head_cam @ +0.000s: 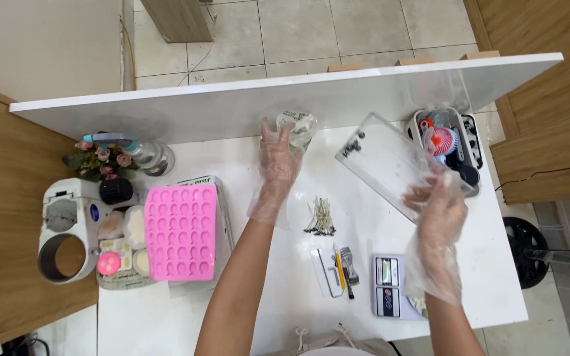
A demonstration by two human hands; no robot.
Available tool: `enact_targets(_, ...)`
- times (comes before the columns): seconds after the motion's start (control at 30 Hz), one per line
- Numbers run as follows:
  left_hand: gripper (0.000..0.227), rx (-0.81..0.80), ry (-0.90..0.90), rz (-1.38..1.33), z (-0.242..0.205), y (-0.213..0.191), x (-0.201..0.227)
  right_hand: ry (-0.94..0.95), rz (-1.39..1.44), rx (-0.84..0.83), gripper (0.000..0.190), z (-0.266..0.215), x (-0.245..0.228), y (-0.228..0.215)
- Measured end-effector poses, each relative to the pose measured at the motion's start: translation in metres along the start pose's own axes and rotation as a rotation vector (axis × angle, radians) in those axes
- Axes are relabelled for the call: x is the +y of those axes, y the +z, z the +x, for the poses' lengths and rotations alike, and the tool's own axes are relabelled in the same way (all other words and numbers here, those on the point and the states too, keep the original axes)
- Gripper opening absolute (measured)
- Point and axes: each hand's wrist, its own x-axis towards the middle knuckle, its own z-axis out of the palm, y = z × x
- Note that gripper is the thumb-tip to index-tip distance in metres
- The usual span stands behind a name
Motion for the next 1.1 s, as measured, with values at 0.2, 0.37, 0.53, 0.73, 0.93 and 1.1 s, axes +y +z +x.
enact_targets(0.2, 0.015, 0.139, 0.099, -0.105, 0.006, 0.030, -0.018, -0.280, -0.040, 0.089, 0.056, 0.030, -0.018, 0.084)
enact_targets(0.37, 0.015, 0.209, 0.133, -0.253, -0.001, 0.025, -0.023, -0.514, -0.208, -0.032, 0.053, 0.023, -0.019, 0.100)
enact_targets(0.53, 0.017, 0.245, 0.156, -0.309, -0.002, 0.027, -0.025, -0.892, -0.590, 0.003, 0.048, 0.031, -0.007, 0.101)
enact_targets(0.73, 0.021, 0.226, 0.151, -0.323, -0.004, 0.029, -0.024, -1.118, -0.616, 0.000, 0.063, 0.038, -0.005, 0.105)
enact_targets(0.93, 0.017, 0.245, 0.108, -0.363, -0.001, 0.029, -0.020, -1.190, -0.644, -0.019, 0.069, 0.040, -0.009, 0.108)
enact_targets(1.1, 0.021, 0.217, 0.122, -0.297, 0.001, 0.027, -0.019, -1.249, -0.692, -0.038, 0.072, 0.040, -0.019, 0.113)
